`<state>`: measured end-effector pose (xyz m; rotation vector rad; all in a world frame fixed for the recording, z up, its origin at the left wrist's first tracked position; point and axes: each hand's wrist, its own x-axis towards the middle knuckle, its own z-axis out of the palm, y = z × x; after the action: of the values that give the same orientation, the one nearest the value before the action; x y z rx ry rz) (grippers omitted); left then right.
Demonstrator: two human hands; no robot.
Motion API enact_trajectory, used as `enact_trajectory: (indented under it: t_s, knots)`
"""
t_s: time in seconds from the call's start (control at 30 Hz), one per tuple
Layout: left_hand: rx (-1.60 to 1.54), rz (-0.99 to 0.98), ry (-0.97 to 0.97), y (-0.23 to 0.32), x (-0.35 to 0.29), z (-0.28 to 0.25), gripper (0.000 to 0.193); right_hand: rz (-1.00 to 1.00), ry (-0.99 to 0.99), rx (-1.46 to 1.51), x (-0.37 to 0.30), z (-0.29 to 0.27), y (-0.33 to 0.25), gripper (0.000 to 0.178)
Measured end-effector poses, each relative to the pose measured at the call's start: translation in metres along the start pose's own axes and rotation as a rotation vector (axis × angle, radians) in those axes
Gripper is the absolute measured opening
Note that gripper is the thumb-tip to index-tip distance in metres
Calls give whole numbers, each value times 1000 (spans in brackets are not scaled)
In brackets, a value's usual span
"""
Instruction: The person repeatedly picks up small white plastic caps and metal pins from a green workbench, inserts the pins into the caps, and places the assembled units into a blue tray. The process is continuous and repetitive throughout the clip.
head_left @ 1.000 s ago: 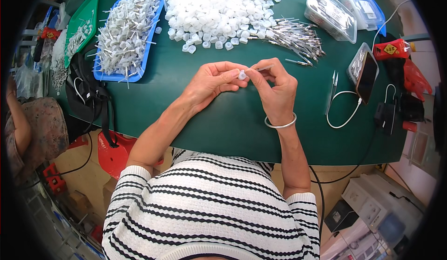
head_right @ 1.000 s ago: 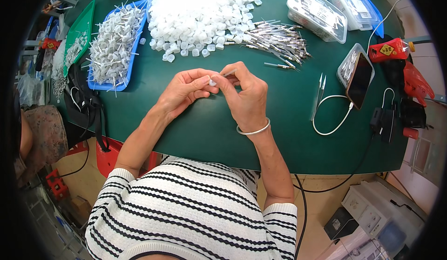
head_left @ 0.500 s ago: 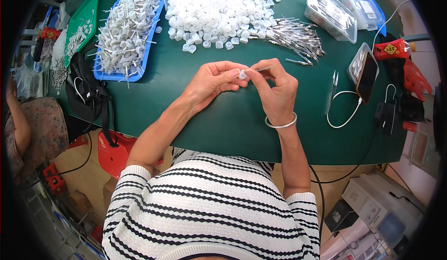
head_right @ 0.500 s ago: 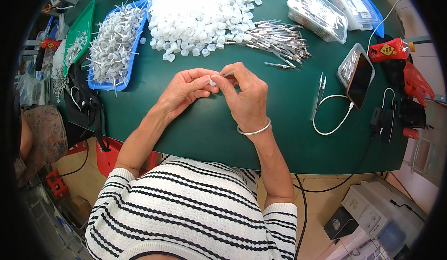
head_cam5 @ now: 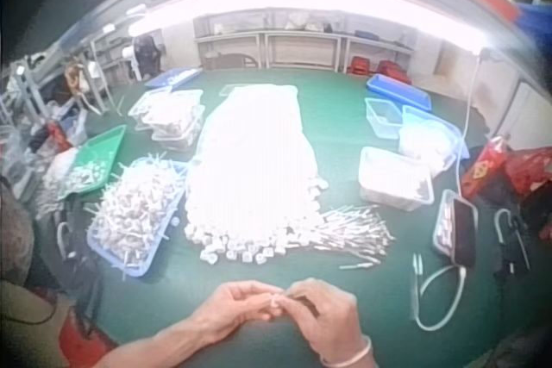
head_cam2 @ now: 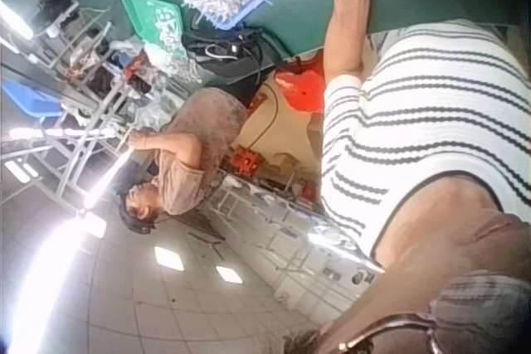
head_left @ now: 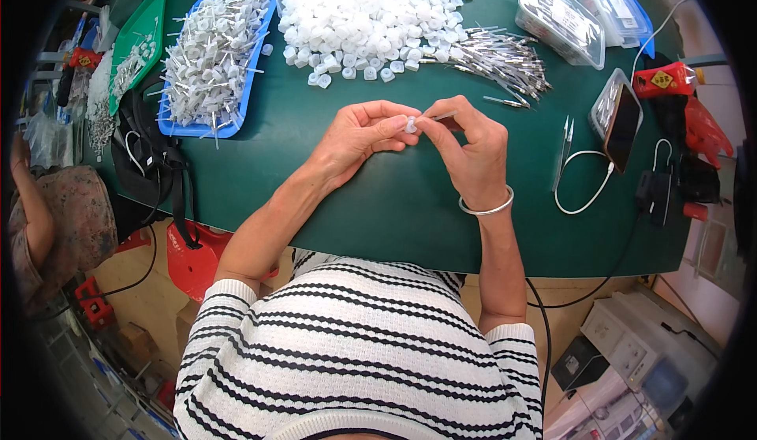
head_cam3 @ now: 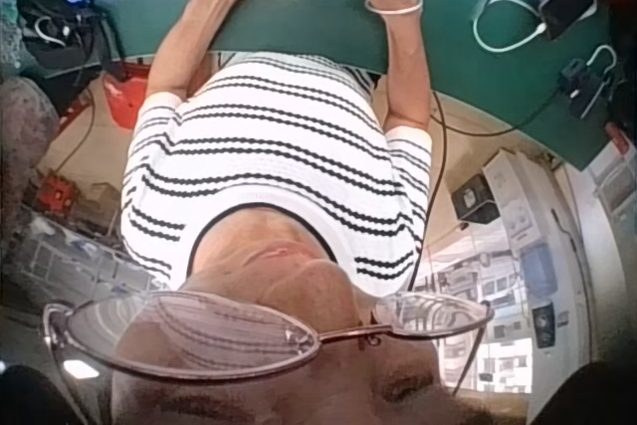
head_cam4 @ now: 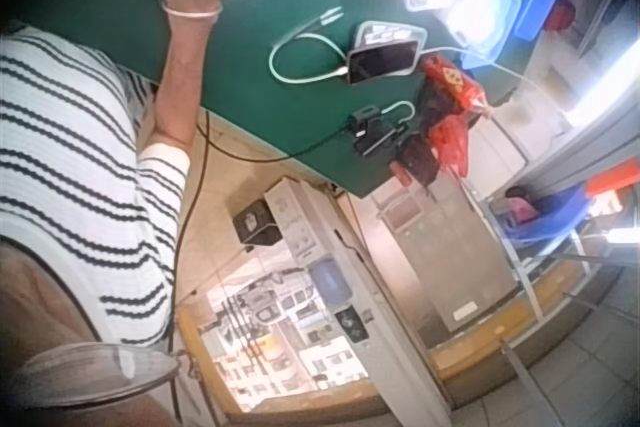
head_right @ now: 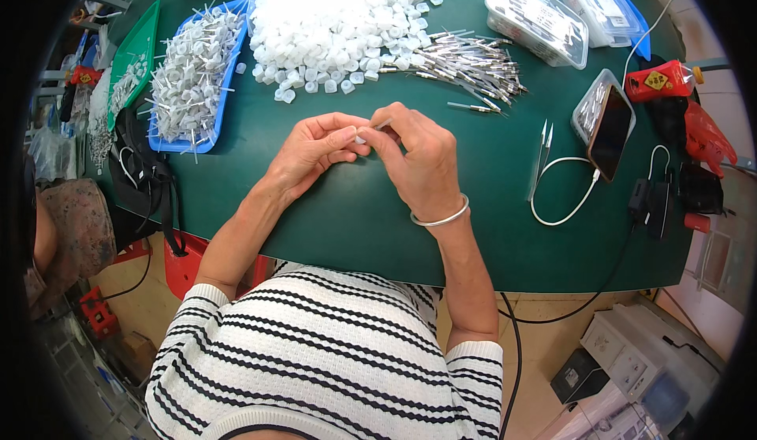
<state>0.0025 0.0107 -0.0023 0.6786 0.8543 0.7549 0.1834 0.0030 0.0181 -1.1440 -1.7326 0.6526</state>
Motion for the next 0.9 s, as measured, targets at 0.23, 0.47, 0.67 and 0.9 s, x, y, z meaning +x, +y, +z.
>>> enact_trajectory:
  t_s: [0.23,0.47,0.67,0.9]
  knots:
    - [8,7,5,-2,0,-1,25,-12,-12,-12,0,-2,-1,13]
    - [19,15,11,-1,0,1,24,2,-6,1,-2,2,3,13]
    - [-22,13,17,-2,0,0,23,171,48,188,-5,9,2,13]
    - [-77,72,36,-1,-2,0,25,215,64,285,-3,10,3,14]
